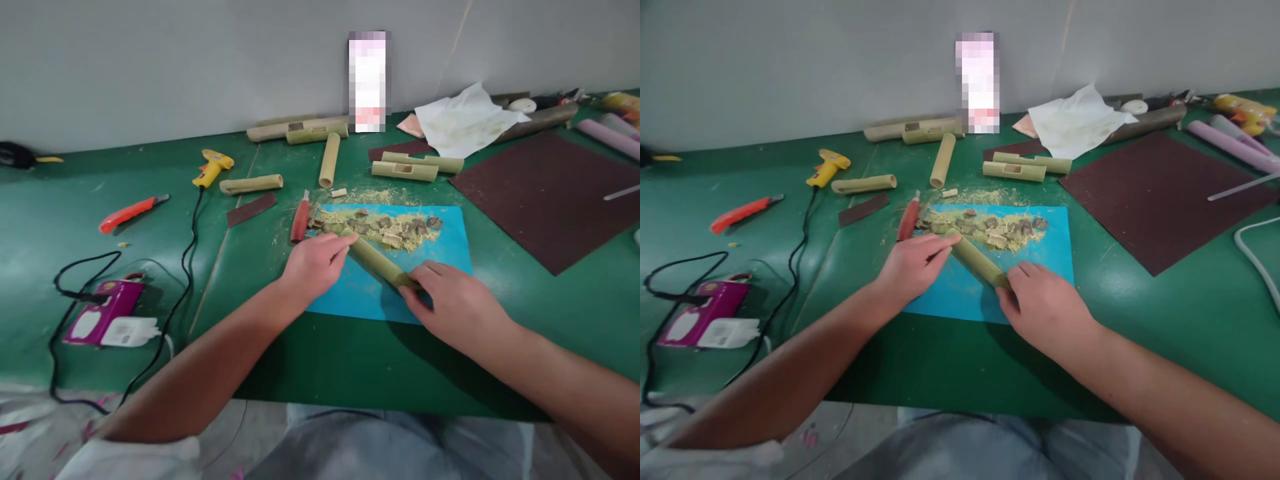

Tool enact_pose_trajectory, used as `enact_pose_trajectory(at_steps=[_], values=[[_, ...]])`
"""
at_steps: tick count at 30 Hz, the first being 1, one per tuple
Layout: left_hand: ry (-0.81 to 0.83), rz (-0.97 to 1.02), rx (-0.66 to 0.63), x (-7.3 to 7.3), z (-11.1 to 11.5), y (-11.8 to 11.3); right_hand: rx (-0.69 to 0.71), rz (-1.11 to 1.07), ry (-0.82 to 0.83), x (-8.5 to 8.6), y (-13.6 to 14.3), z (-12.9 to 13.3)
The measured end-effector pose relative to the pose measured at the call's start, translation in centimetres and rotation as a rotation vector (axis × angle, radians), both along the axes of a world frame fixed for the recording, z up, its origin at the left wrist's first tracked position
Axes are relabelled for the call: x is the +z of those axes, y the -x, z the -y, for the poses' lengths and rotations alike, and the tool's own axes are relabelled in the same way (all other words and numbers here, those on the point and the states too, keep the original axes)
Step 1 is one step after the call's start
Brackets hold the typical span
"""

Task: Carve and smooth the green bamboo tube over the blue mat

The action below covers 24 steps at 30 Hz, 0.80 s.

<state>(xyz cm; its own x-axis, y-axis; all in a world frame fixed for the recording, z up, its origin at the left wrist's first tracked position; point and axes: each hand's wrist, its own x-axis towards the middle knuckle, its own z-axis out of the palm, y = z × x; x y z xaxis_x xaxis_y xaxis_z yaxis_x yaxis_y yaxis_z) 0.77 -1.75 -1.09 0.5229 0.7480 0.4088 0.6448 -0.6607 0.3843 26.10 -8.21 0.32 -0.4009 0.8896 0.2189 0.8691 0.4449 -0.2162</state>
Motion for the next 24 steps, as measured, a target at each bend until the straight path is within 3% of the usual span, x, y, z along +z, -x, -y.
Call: enact_pose_trajectory(at_steps=[2, 5, 7, 12, 18, 22, 24], values=[[-0.02, -0.02, -0.025, 0.1, 0.3, -0.4, 0.011, 0.021, -0.037, 0.2, 0.1, 0.1], [0.014, -0.112, -0.222, 0.1, 1.8, -1.6, 0.055, 0.039, -0.127, 0.5, 0.1, 0.2], [0.038, -0.124, -0.275, 0.0, 2.1, -1.8, 0.069, 0.042, -0.151, 0.5, 0.1, 0.2], [-0.034, -0.029, -0.032, 0.0, 0.4, -0.3, 0.021, 0.012, -0.073, 0.1, -0.1, 0.1], [0.061, -0.096, -0.263, 0.1, 1.8, -1.4, 0.012, 0.004, -0.032, 0.2, -0.4, -0.1], [-0.017, -0.046, -0.034, 0.0, 0.7, -0.5, -0.014, 0.007, -0.02, 0.4, -0.3, -0.2], [-0.027, -0.057, -0.034, 0.0, 0.6, -0.6, -0.012, 0.006, -0.018, 0.4, -0.3, -0.3]])
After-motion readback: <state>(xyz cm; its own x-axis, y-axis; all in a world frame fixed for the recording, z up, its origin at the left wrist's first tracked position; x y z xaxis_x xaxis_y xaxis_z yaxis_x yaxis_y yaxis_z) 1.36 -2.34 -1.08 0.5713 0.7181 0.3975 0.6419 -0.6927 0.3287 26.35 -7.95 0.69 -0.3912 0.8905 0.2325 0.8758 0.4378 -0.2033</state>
